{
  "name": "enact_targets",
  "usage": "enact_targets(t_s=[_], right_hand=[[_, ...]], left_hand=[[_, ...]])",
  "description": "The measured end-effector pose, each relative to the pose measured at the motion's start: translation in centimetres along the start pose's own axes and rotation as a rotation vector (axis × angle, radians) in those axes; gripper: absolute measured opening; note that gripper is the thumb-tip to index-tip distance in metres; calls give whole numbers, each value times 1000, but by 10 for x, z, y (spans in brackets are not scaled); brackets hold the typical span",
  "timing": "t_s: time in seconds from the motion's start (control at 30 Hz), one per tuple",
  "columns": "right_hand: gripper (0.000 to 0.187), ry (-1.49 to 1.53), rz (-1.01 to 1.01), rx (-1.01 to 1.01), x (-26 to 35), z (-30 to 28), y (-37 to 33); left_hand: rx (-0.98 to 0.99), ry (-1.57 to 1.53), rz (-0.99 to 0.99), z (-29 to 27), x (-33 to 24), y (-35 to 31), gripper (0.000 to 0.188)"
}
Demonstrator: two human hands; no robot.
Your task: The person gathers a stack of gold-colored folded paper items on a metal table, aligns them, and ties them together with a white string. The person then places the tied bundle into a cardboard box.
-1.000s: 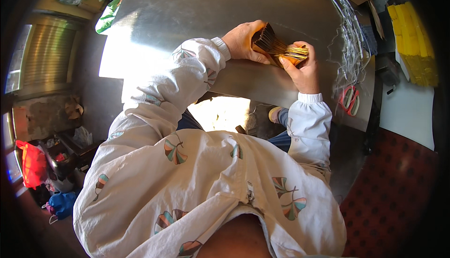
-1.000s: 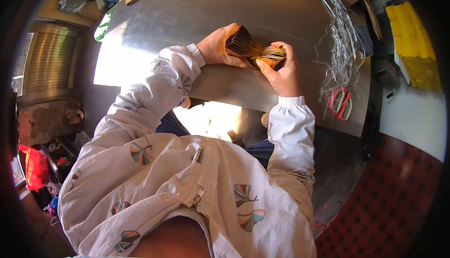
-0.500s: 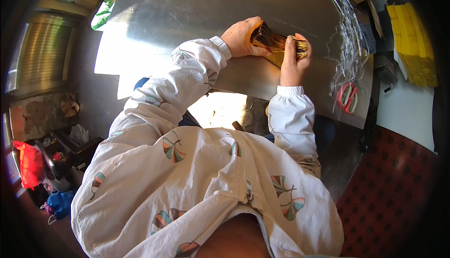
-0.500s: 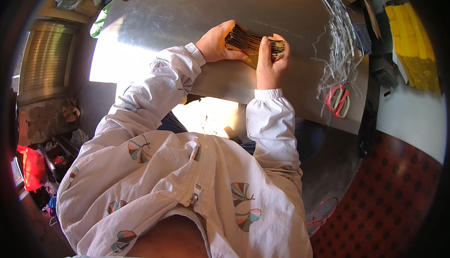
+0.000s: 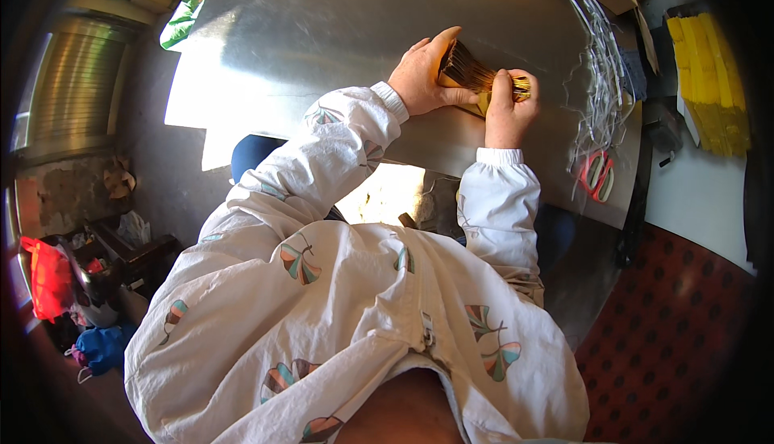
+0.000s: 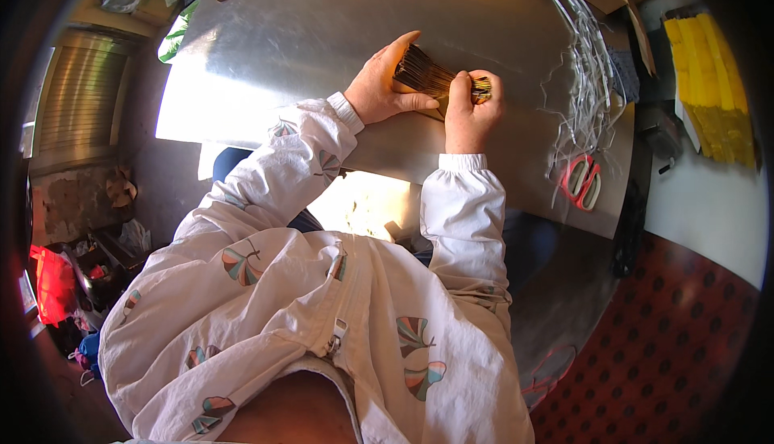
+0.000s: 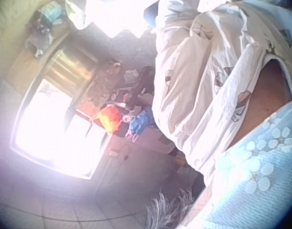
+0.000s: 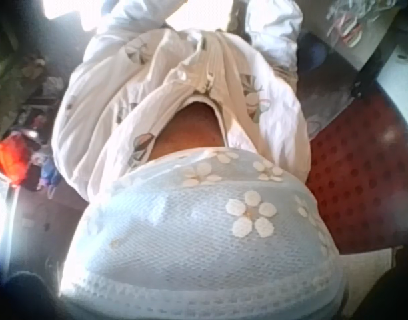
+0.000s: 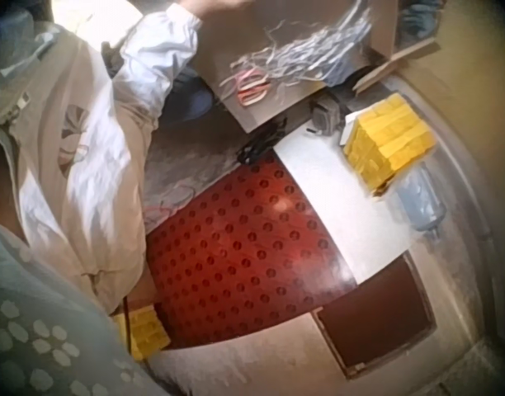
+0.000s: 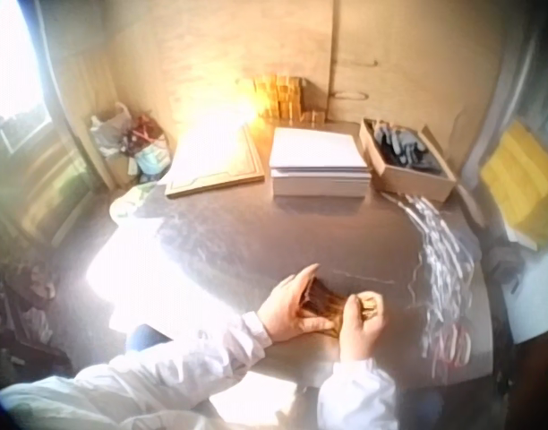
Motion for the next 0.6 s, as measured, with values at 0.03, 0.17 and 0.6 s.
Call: enact_targets(t_s=[0.03, 0.17, 0.6], right_hand=[[10, 7, -18, -10, 0, 1, 1], [11, 11, -41, -36, 0, 4, 9], [12, -90, -85, -21, -4, 10, 26]], left_hand=[[2, -123, -79, 2, 2, -1, 86], [-146, -281, -199, 6, 2, -1, 74], [-385, -272, -342, 21, -2, 19, 40]])
Point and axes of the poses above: each hand's wrist, its own y-axis towards the middle knuckle, its own z-axis out of the palm, x = y × z, the point moved 4 cm from there along y, towards the middle knuckle, and after that the axes turned 1 degree about -y, right-handed, at the moved point
